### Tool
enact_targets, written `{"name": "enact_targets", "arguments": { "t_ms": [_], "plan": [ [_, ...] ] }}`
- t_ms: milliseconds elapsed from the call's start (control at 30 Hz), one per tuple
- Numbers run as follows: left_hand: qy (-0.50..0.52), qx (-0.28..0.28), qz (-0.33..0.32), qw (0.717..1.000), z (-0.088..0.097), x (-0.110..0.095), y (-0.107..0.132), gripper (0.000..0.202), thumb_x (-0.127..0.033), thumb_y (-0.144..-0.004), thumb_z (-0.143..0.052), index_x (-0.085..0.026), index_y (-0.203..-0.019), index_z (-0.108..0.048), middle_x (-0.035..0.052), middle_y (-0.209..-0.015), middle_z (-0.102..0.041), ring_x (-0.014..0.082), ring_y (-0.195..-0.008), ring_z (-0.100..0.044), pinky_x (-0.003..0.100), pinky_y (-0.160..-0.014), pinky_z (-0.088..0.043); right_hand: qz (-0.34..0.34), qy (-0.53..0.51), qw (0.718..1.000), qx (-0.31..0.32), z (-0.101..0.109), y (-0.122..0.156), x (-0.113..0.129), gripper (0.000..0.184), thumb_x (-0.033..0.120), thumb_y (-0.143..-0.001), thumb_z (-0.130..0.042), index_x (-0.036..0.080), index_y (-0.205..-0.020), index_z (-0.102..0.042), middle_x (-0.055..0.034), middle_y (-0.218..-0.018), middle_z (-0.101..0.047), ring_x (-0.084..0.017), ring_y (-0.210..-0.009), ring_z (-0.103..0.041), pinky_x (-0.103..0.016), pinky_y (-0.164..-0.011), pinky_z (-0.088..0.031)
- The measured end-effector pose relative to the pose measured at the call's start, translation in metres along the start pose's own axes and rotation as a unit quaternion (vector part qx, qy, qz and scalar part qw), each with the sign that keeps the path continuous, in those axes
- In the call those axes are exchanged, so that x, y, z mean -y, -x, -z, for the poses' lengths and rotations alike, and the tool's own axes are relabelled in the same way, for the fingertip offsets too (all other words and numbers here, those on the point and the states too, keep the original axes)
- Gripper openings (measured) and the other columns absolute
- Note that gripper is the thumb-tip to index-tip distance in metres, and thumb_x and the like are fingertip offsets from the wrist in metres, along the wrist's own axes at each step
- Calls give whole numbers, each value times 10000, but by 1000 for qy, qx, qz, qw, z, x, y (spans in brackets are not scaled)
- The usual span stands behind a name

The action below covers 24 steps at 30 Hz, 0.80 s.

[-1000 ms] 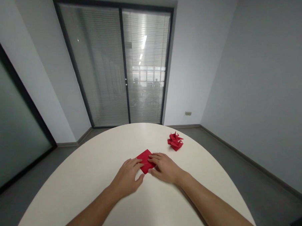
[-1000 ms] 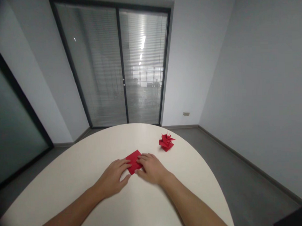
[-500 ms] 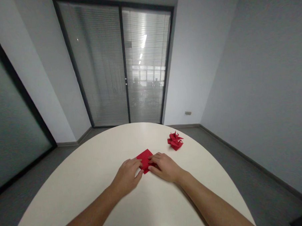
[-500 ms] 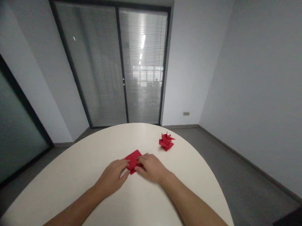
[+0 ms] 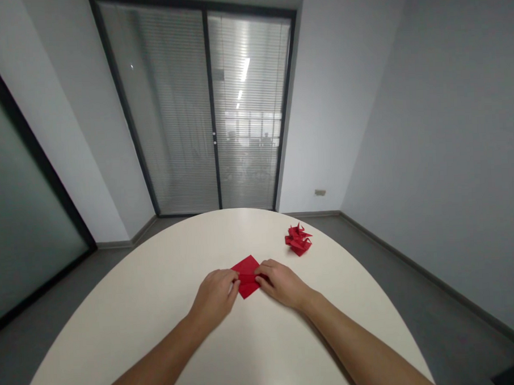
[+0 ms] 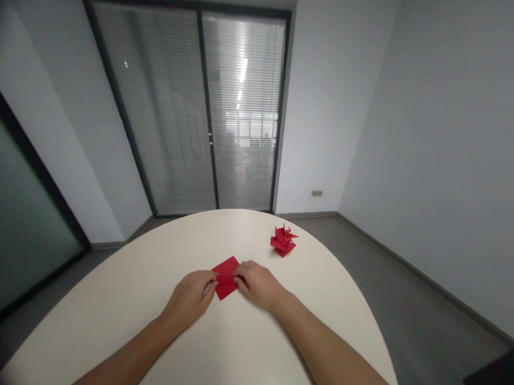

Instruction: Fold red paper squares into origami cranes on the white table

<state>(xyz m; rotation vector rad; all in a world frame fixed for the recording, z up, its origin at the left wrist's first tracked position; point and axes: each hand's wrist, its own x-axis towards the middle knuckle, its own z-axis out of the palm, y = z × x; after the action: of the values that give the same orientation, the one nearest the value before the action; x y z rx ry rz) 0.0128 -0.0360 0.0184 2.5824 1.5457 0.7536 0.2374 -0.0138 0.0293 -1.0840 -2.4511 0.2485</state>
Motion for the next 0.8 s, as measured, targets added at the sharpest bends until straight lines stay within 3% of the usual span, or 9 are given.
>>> {"name": "enact_targets", "arguments": {
  "t_ms": [167, 300, 433, 533, 633, 800],
  "plan": [
    [8, -4, 26, 1000, -1, 0, -1, 167, -171, -940, -503, -204, -914, -664, 47, -923, -727, 216, -876, -669, 330, -817, -470, -15, -19, 1000, -10, -5, 1, -4, 255, 162, -955, -497, 199, -1163, -640, -80, -1059, -690, -203, -1000, -608, -310, -881, -464],
    [12, -2, 37, 999, -2, 0, -1, 141, -171, -931, -519, -206, -920, -656, 45, -931, -724, 216, -881, -668, 328, -817, -472, -28, -23, 999, -15, -4, 2, -3, 256, 154, -942, -502, 208, -1161, -624, -70, -1071, -690, -203, -995, -609, -307, -867, -467],
    [25, -9, 48, 998, -3, 0, 1, 180, -141, -900, -560, -202, -1056, -626, 54, -1020, -723, 221, -941, -670, 338, -854, -485, -35, -18, 999, -21, -5, 2, -1, 218, 139, -927, -523, 208, -1112, -617, -59, -1040, -686, -196, -951, -606, -300, -836, -465],
    [28, -6, 32, 999, -2, 0, 0, 283, -107, -889, -560, -206, -1146, -622, 61, -1099, -712, 221, -1005, -661, 348, -905, -489, -33, -11, 999, -25, -6, 1, -1, 200, 128, -920, -538, 208, -1085, -619, -52, -1002, -681, -196, -937, -600, -299, -826, -462],
    [13, 8, -3, 1000, -1, 1, -1, 298, -92, -894, -549, -229, -1121, -686, 61, -1168, -695, 225, -1054, -645, 371, -956, -487, -20, -6, 999, -25, -6, 0, -2, 191, 124, -932, -531, 213, -1062, -639, -50, -981, -673, -195, -943, -594, -299, -831, -464],
    [-22, 22, -34, 999, -2, 3, 1, 354, -57, -864, -557, -273, -1060, -758, 50, -1249, -680, 245, -1118, -629, 471, -1068, -429, 31, 1, 999, -12, -3, 1, -3, 298, 107, -940, -520, 254, -1130, -697, -60, -1122, -655, -193, -1018, -585, -309, -902, -463]
  ]
}}
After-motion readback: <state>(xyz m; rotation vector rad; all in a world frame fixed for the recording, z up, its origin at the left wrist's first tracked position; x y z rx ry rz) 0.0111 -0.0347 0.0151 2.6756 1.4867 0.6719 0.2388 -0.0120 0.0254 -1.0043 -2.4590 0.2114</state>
